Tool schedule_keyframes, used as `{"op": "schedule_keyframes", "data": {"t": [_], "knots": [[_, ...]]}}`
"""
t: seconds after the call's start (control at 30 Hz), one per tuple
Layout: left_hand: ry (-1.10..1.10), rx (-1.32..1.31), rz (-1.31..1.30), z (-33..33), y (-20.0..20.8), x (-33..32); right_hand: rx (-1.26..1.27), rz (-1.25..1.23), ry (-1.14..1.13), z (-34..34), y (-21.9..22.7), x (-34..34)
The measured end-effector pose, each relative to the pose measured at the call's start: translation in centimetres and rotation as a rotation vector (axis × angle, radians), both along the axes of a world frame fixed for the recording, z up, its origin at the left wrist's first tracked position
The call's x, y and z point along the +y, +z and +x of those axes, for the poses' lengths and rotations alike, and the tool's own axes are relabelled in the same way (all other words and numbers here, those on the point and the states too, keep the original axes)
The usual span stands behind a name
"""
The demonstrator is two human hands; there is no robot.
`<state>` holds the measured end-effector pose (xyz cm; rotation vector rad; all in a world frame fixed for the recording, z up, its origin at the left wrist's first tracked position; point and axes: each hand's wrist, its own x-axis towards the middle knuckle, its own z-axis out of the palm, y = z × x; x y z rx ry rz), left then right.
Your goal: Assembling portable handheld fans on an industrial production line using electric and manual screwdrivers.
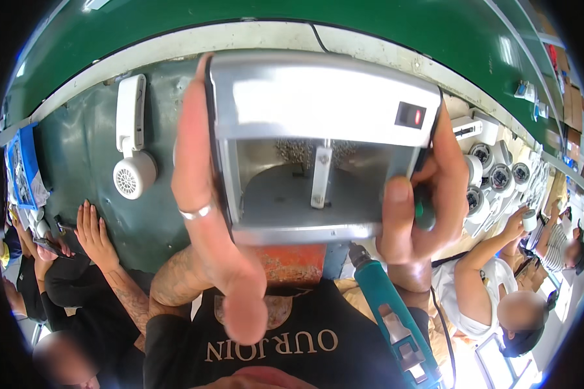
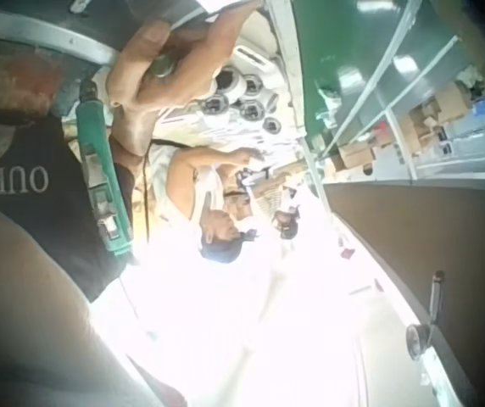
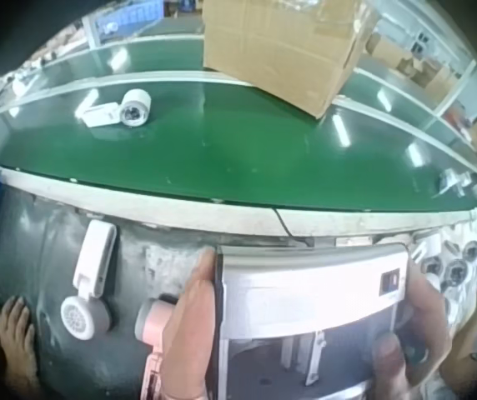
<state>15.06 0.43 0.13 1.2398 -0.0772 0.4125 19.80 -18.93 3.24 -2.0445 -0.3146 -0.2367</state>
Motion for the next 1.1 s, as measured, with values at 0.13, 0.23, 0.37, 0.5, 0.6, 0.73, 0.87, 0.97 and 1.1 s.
{"op": "schedule_keyframes", "data": {"t": [0.13,0.23,0.37,0.5,0.6,0.73,0.87,0.97,1.1], "knots": [[-0.052,0.001,0.135,0.0,-0.1,1.1,0.063,-0.076,0.029,-0.1,0.3,-0.4],[-0.069,-0.011,0.168,0.1,-0.6,0.9,0.058,-0.014,0.051,-0.9,0.2,-0.7],[-0.017,-0.148,0.291,1.1,-2.3,1.5,-0.005,-0.084,0.04,1.1,0.0,0.0],[-0.03,-0.067,-0.072,1.4,-0.9,0.3,-0.049,0.04,0.07,1.8,-0.7,0.2],[0.086,-0.246,0.618,1.9,-3.8,2.6,-0.068,-0.03,0.055,1.8,-0.6,0.2],[0.105,0.022,0.283,0.2,1.8,0.0,0.035,-0.14,-0.024,-0.1,2.4,1.5],[0.099,0.132,0.309,-0.6,5.1,-0.9,-0.047,-0.092,0.012,-0.5,1.9,0.2],[0.176,0.12,0.503,-1.3,4.6,0.2,-0.045,-0.053,0.02,-0.6,1.4,0.3],[0.167,0.176,0.416,-2.7,5.6,-1.3,-0.083,-0.146,-0.037,0.3,3.0,-1.2]]}}
